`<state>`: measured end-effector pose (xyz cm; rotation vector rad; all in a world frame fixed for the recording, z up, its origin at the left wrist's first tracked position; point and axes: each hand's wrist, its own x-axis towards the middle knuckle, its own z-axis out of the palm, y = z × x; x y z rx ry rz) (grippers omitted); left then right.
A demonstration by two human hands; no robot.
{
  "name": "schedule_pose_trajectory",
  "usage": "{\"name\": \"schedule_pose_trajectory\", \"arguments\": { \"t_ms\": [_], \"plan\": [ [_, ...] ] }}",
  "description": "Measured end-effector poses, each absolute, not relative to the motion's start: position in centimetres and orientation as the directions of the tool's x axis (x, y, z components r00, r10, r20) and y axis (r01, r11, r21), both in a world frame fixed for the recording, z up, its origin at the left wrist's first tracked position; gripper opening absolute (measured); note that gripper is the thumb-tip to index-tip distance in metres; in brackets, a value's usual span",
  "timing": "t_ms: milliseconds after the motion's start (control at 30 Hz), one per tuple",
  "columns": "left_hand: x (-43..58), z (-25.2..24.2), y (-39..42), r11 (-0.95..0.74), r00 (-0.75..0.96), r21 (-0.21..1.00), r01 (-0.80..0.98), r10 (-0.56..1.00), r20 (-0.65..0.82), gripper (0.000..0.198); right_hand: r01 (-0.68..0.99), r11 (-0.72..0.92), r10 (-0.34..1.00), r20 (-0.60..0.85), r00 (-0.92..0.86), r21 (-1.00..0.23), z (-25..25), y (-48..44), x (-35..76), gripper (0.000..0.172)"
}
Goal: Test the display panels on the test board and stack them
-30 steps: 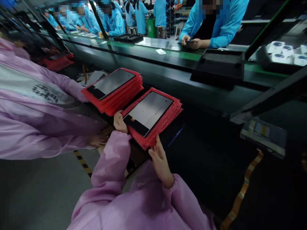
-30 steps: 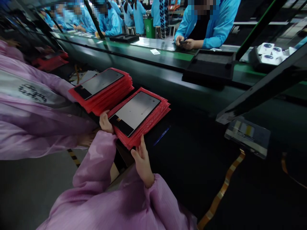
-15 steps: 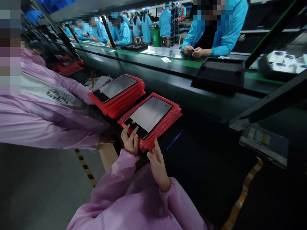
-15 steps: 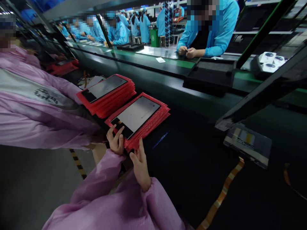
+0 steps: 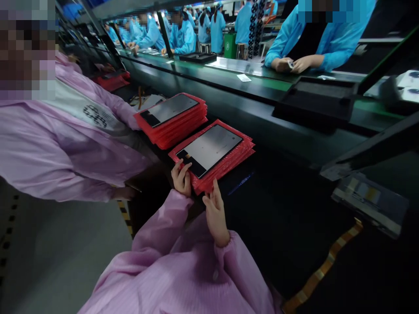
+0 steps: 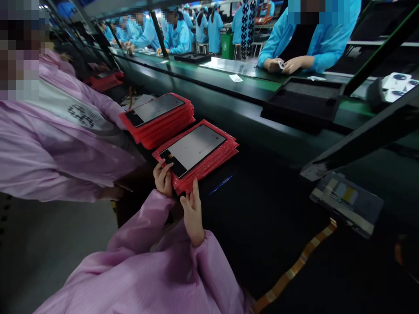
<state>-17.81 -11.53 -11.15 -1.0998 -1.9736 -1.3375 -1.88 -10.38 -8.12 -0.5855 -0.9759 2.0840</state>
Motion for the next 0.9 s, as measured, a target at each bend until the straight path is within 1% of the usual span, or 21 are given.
{"name": "schedule_pose_trajectory", "arguments": {
  "t_ms": [433,633,900],
  "plan": [
    [-17.89,-11.14,-11.47,0.129,-0.541,0.529,0.839,0.307,0.783,0.035,-0.415,-0.42,0.772,-0.077,-0.631,-0.807,-7.5,-10.59,-1.05,0.073],
    [-17.8,-11.13,-11.53,0.121,-0.535,0.526,0.842,0.305,0.787,0.035,-0.435,-0.434,0.773,-0.077,-0.63,-0.789,-7.69,-10.7,-1.02,0.068],
    [-17.61,-11.07,-11.52,0.114,-0.575,0.569,0.814,0.296,0.763,0.035,-0.409,-0.428,0.764,-0.081,-0.64,-0.806,-7.45,-10.59,-0.92,0.067]
  ]
}}
